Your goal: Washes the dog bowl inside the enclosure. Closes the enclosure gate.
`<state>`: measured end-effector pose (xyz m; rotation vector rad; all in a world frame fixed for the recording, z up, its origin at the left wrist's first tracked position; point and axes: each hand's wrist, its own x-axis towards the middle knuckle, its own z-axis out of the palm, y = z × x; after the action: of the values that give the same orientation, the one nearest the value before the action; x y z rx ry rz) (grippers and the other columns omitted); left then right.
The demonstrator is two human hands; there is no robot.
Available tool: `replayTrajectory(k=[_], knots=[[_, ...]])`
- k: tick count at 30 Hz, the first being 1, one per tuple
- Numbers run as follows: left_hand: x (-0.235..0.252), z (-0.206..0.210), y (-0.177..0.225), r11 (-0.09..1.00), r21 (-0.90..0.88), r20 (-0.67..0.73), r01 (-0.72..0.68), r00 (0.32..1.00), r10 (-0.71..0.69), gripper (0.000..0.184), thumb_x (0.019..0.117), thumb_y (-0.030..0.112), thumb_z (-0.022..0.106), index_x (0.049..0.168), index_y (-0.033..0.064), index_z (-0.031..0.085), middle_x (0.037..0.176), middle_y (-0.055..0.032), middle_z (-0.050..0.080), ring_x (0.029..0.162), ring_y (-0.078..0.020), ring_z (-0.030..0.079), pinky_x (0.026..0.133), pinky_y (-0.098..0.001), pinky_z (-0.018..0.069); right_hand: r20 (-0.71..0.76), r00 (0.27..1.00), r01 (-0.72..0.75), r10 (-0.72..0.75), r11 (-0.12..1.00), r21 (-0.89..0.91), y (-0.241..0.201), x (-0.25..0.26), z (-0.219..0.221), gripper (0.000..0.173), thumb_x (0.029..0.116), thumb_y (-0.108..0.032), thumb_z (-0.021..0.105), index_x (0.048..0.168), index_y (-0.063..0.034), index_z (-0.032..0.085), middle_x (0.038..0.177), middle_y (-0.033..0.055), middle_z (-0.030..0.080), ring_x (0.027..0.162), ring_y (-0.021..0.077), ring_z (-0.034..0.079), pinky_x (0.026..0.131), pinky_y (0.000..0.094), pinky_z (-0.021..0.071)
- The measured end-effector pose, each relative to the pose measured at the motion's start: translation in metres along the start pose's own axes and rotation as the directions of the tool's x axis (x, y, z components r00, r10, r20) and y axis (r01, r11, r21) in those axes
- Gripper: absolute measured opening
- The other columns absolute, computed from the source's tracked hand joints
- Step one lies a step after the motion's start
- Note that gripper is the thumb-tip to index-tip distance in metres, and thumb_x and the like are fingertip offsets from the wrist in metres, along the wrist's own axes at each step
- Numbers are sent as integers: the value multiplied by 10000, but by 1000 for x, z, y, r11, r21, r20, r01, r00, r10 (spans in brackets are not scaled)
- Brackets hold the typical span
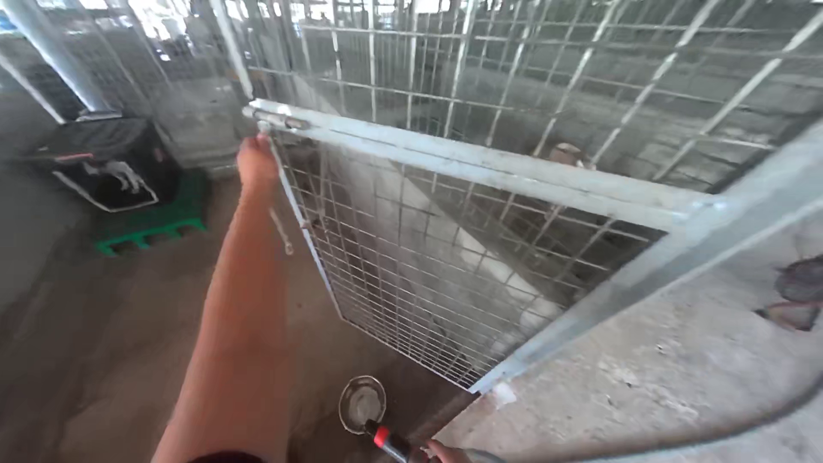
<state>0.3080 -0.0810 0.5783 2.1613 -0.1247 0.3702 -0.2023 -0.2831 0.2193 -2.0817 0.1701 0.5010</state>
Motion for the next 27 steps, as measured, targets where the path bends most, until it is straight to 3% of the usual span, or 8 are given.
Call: replayTrajectory(k=[5,9,11,15,17,20,23,27], knots=[[-62,-58,-28,994,100,-135,38,991,-24,621,1118,448,295,1372,-68,531,1350,-348,565,1306,-482,531,1087,-657,379,37,999,-3,5,998,-60,4,-32,28,558,943,-449,713,1349,-75,636,1141,208,722,1091,361,694,987,582,521],[-153,-109,-35,997,35,-234,69,970,-59,616,1121,424,287,1332,-93,548,1311,-335,587,1267,-425,568,1093,-581,396,20,1000,-18,21,986,-167,8,-62,32,566,954,-479,679,1363,-92,621,1184,207,706,1126,369,677,1000,583,508],[-199,-137,-39,997,-50,-240,59,968,-69,581,1124,382,292,1315,-96,561,1245,-307,611,1132,-355,606,1023,-524,434,11,999,-30,33,977,-211,3,-79,33,566,964,-481,664,1368,-88,615,1182,217,703,1124,385,674,992,598,503],[-299,-188,-35,963,-252,-189,93,971,-144,444,1123,347,322,1217,18,604,806,17,510,598,-28,444,595,-230,429,-3,998,-62,64,954,-292,-8,-112,43,583,950,-499,675,1353,-82,626,1163,210,711,1103,384,681,973,603,511],[-348,-212,-21,900,-418,-103,126,977,-185,372,1126,320,336,1195,52,585,702,87,460,516,10,421,512,-178,413,-26,998,-63,58,943,-326,-12,-122,50,585,943,-496,686,1347,-76,633,1162,210,713,1102,381,684,977,595,512],[-414,-239,-8,835,-525,35,167,984,-176,354,1134,301,305,1247,58,537,695,67,499,533,-6,478,526,-180,445,-73,997,-42,19,941,-335,-13,-136,63,578,923,-470,720,1325,-61,653,1140,211,722,1085,381,692,975,592,519],[-454,-264,-3,677,-693,222,247,967,-126,281,1127,241,283,1197,115,524,697,63,555,551,-17,552,518,-169,493,-80,997,-49,22,932,-360,-16,-148,71,561,926,-440,735,1320,-49,655,1140,213,722,1081,379,695,981,582,520],[-493,-279,8,283,-847,471,451,882,6,365,1098,271,259,921,161,559,543,85,444,398,8,411,389,-125,376,-88,996,-36,2,922,-385,-7,-154,82,559,915,-445,748,1303,-51,661,1112,205,728,1052,369,703,966,581,530]])
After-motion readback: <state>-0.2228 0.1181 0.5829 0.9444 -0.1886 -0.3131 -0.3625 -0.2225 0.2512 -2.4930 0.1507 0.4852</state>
